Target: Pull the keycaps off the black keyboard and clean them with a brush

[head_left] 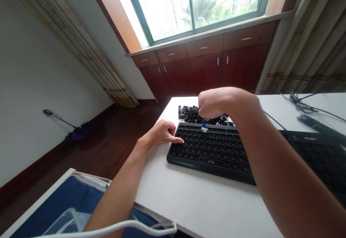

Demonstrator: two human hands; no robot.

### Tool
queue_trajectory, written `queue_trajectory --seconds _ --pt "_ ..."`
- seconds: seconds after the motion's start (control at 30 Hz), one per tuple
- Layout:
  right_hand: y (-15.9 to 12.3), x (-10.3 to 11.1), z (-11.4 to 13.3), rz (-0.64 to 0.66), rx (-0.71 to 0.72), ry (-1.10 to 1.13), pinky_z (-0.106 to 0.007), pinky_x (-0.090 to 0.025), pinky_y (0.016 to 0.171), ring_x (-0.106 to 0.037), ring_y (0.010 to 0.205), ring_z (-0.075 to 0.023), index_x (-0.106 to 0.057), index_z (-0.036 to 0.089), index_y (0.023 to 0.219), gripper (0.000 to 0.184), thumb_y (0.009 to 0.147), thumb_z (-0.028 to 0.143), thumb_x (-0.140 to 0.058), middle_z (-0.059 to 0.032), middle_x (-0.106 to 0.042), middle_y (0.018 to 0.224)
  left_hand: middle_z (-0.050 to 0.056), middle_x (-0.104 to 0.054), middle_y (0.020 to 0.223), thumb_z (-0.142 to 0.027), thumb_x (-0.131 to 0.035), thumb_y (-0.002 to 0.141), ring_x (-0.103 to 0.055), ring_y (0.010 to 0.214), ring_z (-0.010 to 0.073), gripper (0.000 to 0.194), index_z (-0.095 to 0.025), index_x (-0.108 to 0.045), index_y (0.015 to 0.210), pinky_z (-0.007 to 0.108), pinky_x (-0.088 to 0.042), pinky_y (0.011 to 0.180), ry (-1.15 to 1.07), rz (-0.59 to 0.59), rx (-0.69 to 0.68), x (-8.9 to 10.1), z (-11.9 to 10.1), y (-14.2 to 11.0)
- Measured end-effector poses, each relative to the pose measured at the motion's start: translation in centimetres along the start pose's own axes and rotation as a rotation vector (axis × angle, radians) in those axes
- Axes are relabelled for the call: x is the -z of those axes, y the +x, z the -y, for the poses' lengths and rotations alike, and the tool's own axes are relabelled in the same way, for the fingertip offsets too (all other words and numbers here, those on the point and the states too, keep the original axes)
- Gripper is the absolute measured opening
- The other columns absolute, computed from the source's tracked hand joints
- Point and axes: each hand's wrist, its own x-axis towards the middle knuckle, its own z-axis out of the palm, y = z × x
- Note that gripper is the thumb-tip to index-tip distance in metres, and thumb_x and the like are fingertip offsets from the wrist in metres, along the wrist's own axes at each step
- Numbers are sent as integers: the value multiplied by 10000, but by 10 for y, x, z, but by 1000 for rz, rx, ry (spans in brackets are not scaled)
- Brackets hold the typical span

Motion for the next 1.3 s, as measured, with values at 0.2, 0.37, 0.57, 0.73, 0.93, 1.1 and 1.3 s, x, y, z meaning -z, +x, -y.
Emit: queue_trajectory --seconds 0.2,0.37,0.57,0.73,0.93,1.1,1.3 --pt "-11 5 0 -3 -78 -9 -356 -459 522 -664 649 -279 -775 172 822 85 761 222 -744 -117 -685 717 -59 -386 539 -656 -798 715 -353 553 88 665 -167 -395 514 248 -268 547 4 -6 -7 -1 1 -1" --pt "-9 5 -3 23 -47 -17 -351 -458 534 -659 669 -267 -750 179 714 79 775 227 -735 -109 -680 724 -58 -386 541 -650 -800 714 -351 552 89 661 -169 -394 515 247 -262 539 -12 -8 2 0 0 -2" --pt "-7 4 -4 22 -18 -32 -349 -463 537 -662 678 -264 -751 181 696 89 776 207 -721 -106 -690 733 -59 -378 537 -653 -803 709 -343 550 90 669 -171 -385 511 250 -261 541 -8 0 15 0 -1 -1" --pt "-5 2 -5 14 -13 -46 -347 -468 536 -670 705 -281 -767 188 734 58 766 209 -722 -105 -705 739 -58 -384 540 -647 -801 717 -350 551 90 661 -171 -389 515 251 -267 543 -4 -2 5 -1 1 -1" --pt "1 1 -8 34 24 -35 -338 -469 534 -660 675 -255 -762 182 684 69 744 194 -732 -95 -708 710 -59 -379 541 -645 -803 714 -343 554 89 661 -169 -391 515 250 -260 540 -10 0 18 -1 0 -1" --pt "2 1 -9 33 21 -30 -336 -470 544 -670 691 -264 -759 179 679 70 743 203 -747 -97 -712 709 -59 -376 533 -651 -800 712 -335 546 88 665 -169 -392 502 251 -249 533 -1 -10 3 0 -2 -1" --pt "4 1 -8 45 30 -4 -334 -478 554 -675 729 -272 -749 191 677 64 739 203 -752 -94 -702 698 -59 -382 540 -651 -795 721 -340 548 89 662 -170 -391 513 252 -258 533 -4 -1 8 0 -3 -2"
